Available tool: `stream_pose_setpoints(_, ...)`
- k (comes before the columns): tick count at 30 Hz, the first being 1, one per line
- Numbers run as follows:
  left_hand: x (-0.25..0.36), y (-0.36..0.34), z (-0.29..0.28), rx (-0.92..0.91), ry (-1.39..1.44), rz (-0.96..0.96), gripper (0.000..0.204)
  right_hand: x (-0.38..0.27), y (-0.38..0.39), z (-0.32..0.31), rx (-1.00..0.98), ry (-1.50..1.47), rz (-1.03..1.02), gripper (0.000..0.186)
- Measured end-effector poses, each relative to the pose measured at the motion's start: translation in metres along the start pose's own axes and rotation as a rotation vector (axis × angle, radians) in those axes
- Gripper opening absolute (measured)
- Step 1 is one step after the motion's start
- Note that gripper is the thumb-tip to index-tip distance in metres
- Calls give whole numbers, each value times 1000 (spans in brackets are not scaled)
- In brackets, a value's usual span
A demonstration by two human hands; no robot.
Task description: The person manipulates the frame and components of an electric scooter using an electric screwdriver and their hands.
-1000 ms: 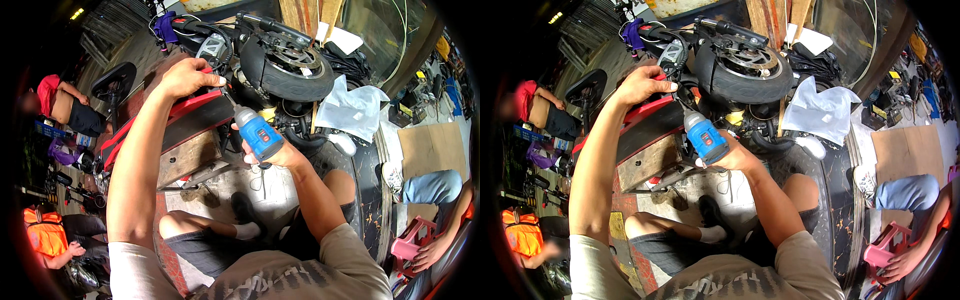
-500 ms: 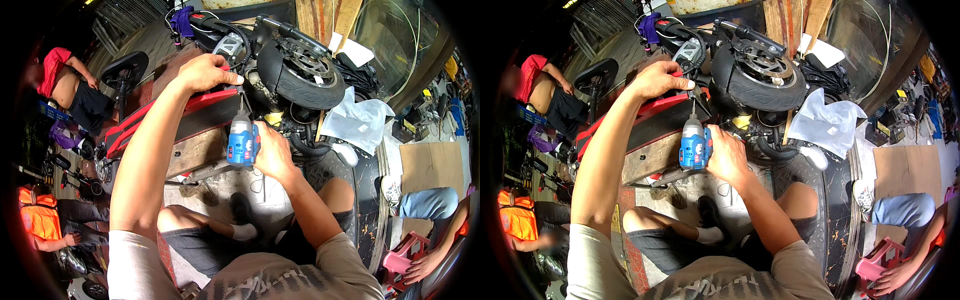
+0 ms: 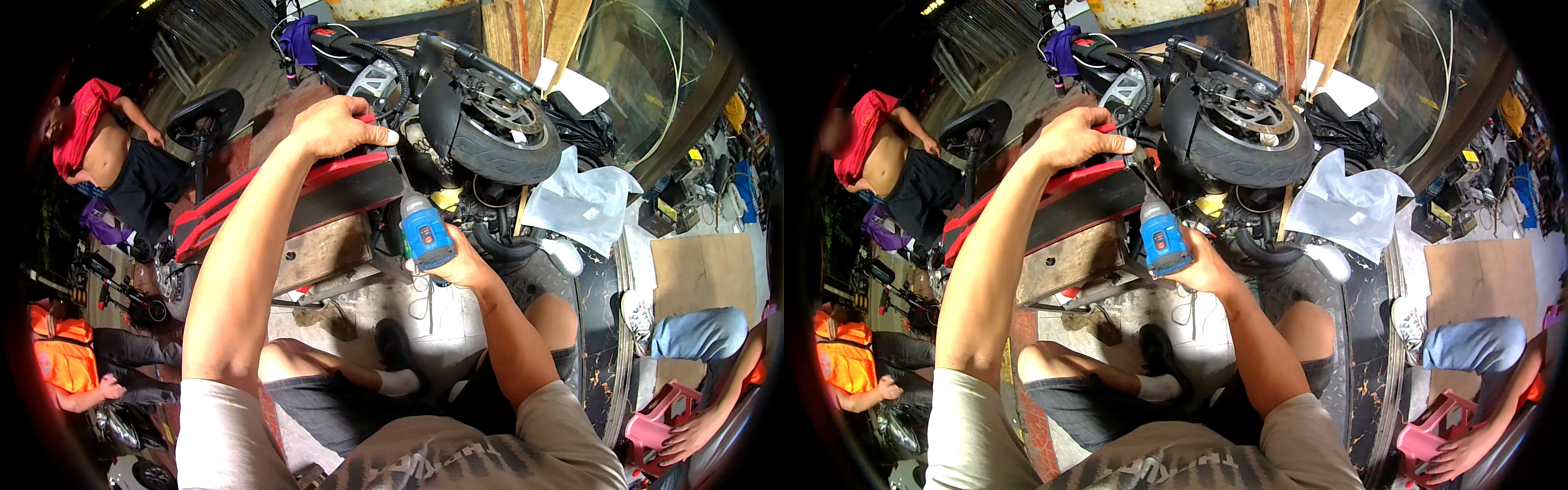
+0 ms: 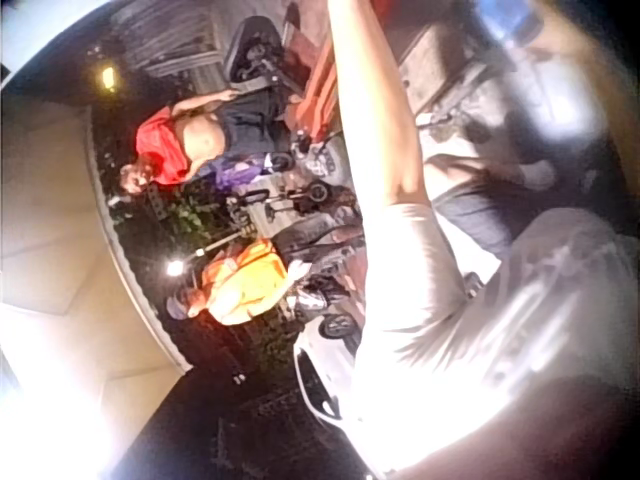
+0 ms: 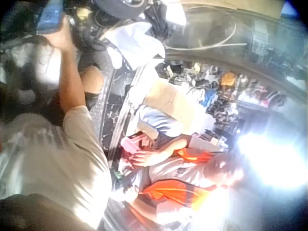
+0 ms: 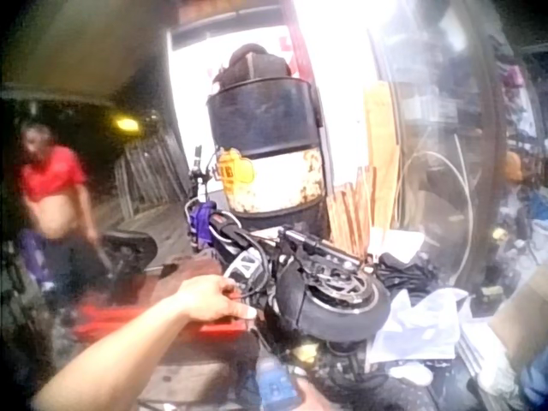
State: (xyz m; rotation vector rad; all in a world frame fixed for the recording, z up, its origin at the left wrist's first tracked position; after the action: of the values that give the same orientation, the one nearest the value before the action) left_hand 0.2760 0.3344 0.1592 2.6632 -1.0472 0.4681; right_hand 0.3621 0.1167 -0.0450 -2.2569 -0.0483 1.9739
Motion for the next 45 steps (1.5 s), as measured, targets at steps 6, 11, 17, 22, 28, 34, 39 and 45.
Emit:
stream_pose_setpoints(6, 16, 5, -4, -31, -28, -26, 81, 66, -3, 3, 18, -273, 172, 64)
stream_pose_setpoints(11, 9, 4, -3, 23, -30, -3, 81, 38, -2, 4, 52, -104, 101, 58)
stream_pose_setpoints(17, 12, 2, -3, 20, 33, 29, 66, 4, -17, 45, 318, 663, 308, 62)
stream_pose_setpoints(22, 9, 3, -4, 28, 0, 19, 79, 7, -16, 49, 310, 342, 147, 69)
stream_pose_setpoints(28, 8, 1, -2, 13, -21, 24, 80, 0, -9, 10, 199, 357, -156, 66)
stream_pose_setpoints(34, 4, 5, -4, 17, -19, 10, 82, -36, -16, 14, 194, 312, -102, 73)
stream_pose_setpoints(39, 20, 2, -1, 77, -38, 33, 81, -22, -28, 53, 458, 284, 32, 64)
stream_pose_setpoints(45, 14, 5, 0, 60, -61, 12, 90, -29, -25, 51, 429, 229, -47, 65)
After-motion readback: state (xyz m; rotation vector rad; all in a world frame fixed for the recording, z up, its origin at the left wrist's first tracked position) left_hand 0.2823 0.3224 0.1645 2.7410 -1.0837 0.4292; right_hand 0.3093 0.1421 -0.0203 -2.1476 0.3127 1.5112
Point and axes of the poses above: each hand's wrist, its own y-axis away from the middle knuckle, its own z-axis out of the palm, x = y × z, the point moved 5 cm from there along -y, towards the middle knuckle, and after that the axes turned 8 degrees about y, right-handed, at the moved point
